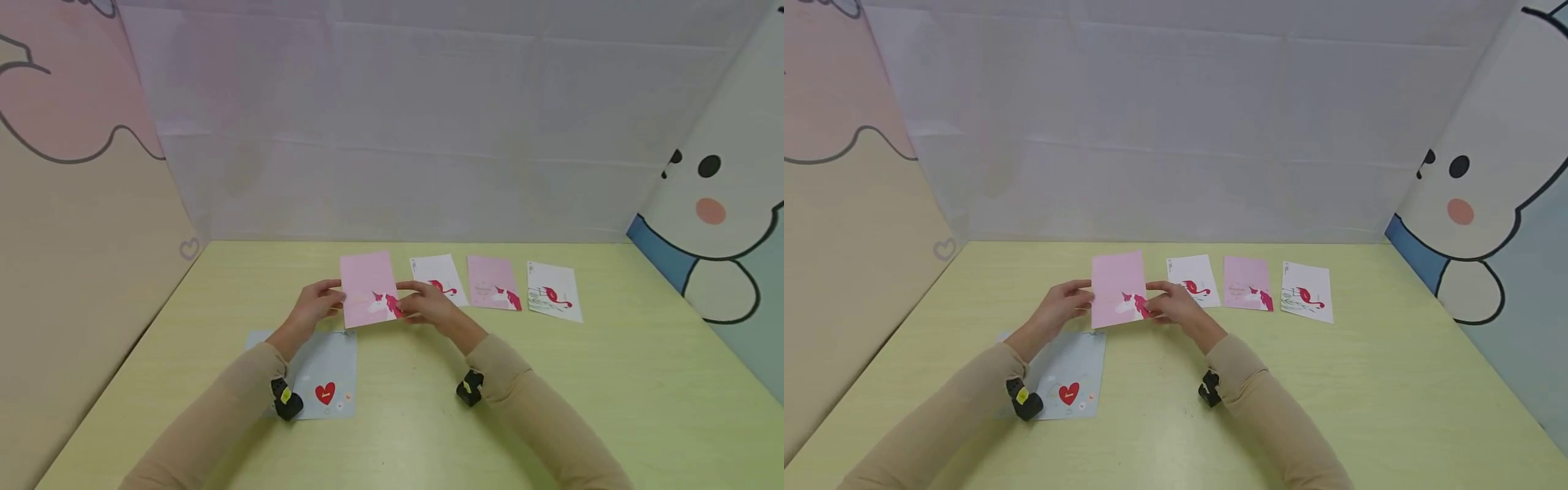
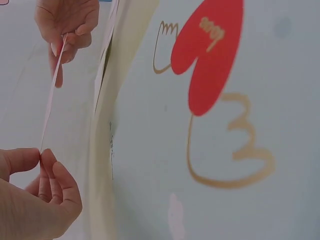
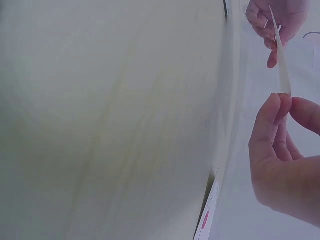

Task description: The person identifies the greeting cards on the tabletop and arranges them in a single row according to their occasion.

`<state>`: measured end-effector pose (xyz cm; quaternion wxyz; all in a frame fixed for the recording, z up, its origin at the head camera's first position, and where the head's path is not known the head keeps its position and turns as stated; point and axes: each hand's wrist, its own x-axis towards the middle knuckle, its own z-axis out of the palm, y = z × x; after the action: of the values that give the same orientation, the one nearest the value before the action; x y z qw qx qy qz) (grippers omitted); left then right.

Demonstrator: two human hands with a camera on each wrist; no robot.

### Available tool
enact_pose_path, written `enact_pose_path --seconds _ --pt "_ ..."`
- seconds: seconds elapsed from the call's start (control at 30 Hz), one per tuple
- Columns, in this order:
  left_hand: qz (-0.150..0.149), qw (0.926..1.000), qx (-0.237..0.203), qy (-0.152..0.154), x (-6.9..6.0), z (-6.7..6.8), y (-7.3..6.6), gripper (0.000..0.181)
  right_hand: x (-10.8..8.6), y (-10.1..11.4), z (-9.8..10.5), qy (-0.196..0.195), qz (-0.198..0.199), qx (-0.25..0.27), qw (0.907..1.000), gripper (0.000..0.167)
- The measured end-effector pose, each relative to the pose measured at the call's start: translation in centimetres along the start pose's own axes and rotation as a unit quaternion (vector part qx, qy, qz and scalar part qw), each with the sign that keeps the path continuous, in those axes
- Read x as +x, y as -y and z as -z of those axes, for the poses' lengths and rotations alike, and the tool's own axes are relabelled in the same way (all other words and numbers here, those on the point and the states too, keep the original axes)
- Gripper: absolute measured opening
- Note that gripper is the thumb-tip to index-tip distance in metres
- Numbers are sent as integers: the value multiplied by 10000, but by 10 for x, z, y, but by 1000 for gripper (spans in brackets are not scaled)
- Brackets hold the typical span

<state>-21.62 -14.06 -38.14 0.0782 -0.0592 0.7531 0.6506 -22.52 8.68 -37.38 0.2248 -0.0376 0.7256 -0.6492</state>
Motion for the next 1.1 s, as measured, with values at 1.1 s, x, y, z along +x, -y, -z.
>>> enact_pose_path --seconds 1.1 --pt "-162 9947 188 995 -45 -41 -3 62 -66 -20 34 7 241 -254 9994 47"
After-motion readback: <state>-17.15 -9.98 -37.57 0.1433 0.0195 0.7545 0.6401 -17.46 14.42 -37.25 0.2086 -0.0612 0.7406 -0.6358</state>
